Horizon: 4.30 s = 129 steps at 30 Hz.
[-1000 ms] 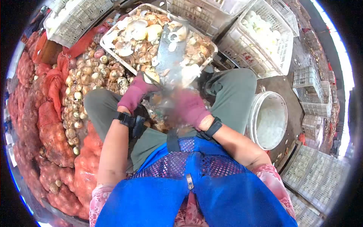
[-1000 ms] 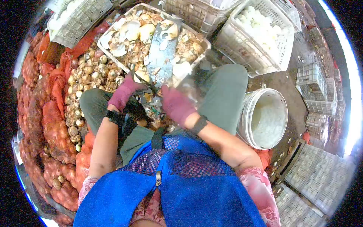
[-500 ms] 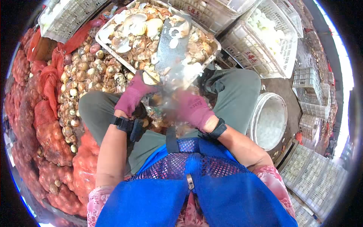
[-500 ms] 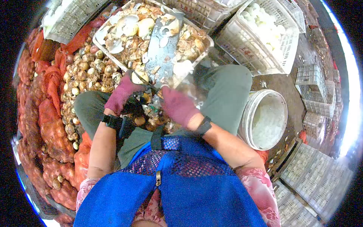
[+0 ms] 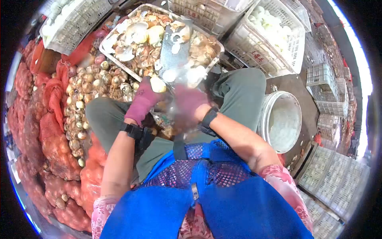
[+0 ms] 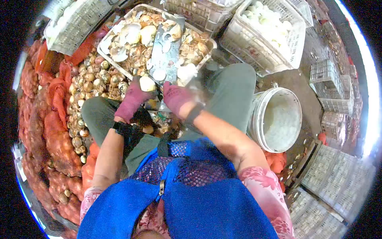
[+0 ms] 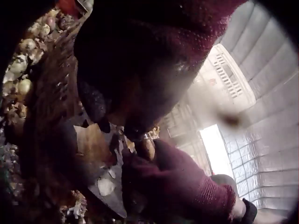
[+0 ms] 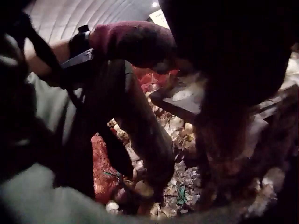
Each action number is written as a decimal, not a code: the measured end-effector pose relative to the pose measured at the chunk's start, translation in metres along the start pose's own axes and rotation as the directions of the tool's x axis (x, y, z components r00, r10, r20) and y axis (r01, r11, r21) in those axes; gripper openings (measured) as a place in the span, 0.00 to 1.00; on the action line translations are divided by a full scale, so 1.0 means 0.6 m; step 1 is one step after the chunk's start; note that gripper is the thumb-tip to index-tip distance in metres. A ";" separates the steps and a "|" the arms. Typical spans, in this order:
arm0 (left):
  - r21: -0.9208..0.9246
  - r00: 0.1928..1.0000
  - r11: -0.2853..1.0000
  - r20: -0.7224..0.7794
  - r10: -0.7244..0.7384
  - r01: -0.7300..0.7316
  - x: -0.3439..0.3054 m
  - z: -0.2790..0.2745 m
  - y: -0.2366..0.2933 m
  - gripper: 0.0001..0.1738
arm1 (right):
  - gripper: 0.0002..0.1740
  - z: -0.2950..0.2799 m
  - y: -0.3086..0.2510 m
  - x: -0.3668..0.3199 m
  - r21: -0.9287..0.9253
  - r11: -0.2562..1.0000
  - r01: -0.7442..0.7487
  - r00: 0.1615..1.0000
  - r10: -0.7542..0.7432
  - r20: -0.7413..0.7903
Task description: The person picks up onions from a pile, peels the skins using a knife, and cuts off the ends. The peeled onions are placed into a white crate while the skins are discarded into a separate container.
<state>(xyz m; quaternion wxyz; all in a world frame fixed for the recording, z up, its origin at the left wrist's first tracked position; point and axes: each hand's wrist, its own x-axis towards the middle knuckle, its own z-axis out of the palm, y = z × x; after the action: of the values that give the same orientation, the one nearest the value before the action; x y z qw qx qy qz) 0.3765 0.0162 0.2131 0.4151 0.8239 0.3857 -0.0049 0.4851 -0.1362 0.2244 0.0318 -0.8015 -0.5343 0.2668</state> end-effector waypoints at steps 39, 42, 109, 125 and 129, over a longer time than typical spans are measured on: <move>-0.009 0.996 0.997 0.014 0.083 -0.083 -0.028 0.039 0.027 0.44 | 0.19 0.022 0.034 -0.120 0.286 0.958 -0.034 0.986 0.079 -0.146; 0.194 0.995 0.977 0.066 0.078 -0.090 -0.021 0.027 0.021 0.56 | 0.19 0.040 0.033 -0.106 0.247 0.969 -0.004 0.962 0.071 -0.263; 0.106 0.899 0.910 -0.149 0.412 -0.400 -0.020 0.021 0.000 0.37 | 0.24 0.111 0.100 -0.052 0.331 0.940 0.082 0.991 -0.041 -0.127; 0.305 0.941 0.905 -0.073 0.331 -0.295 -0.013 0.038 -0.017 0.36 | 0.20 0.028 0.048 -0.094 0.397 0.914 -0.081 0.990 0.121 -0.077; 0.342 0.924 0.880 -0.071 0.375 -0.331 -0.009 0.046 -0.026 0.35 | 0.18 0.036 0.058 -0.092 0.004 0.972 0.235 0.960 -0.232 -0.159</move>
<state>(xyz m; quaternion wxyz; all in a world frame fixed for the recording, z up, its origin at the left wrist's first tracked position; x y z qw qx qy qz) 0.3710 -0.0005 0.1862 0.2410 0.9356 0.2501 0.0635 0.4884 -0.2042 0.2161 0.1144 -0.7510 -0.6178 0.2030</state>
